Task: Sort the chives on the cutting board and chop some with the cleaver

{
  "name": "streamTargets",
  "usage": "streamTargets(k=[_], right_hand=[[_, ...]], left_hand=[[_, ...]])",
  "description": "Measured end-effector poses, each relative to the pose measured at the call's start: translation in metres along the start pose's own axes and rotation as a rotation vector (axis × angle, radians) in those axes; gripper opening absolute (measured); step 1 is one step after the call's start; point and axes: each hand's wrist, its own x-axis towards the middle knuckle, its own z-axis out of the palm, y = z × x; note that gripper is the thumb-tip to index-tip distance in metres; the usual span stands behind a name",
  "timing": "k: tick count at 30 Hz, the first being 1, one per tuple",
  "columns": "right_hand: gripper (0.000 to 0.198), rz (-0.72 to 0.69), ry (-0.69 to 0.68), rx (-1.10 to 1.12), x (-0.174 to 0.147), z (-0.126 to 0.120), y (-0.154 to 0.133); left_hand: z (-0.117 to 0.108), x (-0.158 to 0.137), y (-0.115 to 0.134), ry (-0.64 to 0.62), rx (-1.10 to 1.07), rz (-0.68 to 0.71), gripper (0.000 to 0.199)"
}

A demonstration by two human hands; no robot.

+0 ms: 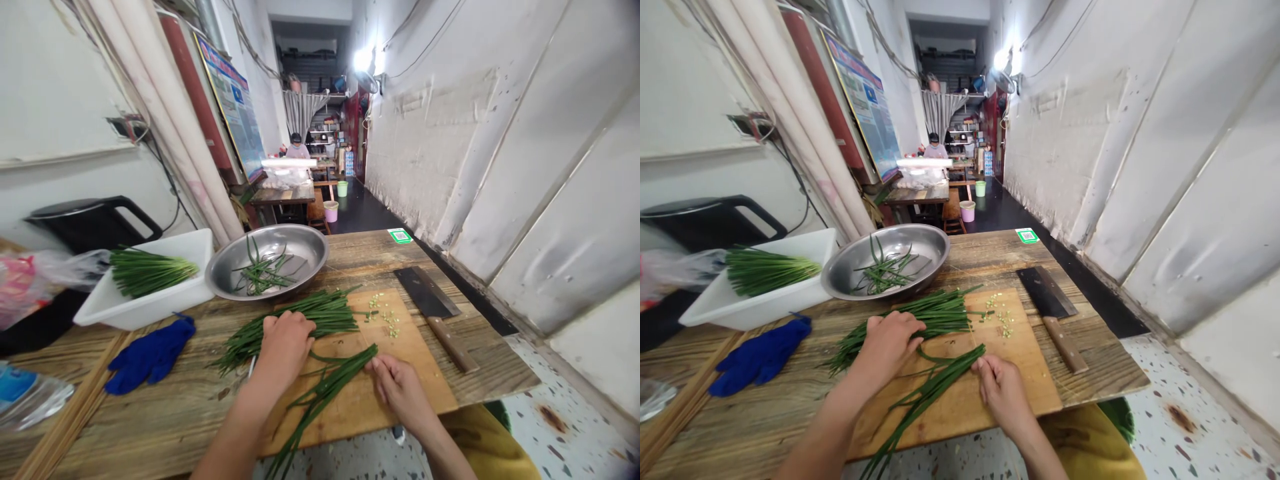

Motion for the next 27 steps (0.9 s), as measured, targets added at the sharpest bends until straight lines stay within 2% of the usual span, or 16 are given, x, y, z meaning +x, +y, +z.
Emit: streamTargets(k=[3, 7, 11, 14, 19, 27], right_hand=[[0.047, 0.002, -0.019, 0.023, 0.0, 0.0, 0.001], [0.047, 0.01, -0.037, 0.046, 0.001, 0.0, 0.002], [0.047, -0.007, -0.033, 0.021, 0.001, 0.0, 0.004], [0.047, -0.008, -0.042, 0.014, 0.001, -0.001, 0.003], [0.047, -0.003, -0.03, 0.003, -0.001, -0.001, 0.0], [0.053, 0.018, -0.004, -0.033, -0.005, 0.0, -0.007]], left_hand=[[-0.006, 0.003, 0.007, -0.024, -0.055, 0.067, 0.021], [0.009, 0.016, 0.026, -0.079, -0.081, 0.199, 0.016], [0.036, 0.024, 0.033, -0.057, -0.019, 0.138, 0.013], [0.047, 0.026, 0.03, -0.026, -0.036, 0.129, 0.013], [0.052, 0.026, 0.03, 0.001, -0.079, 0.182, 0.017], [0.055, 0.025, 0.04, 0.052, -0.143, 0.19, 0.026]])
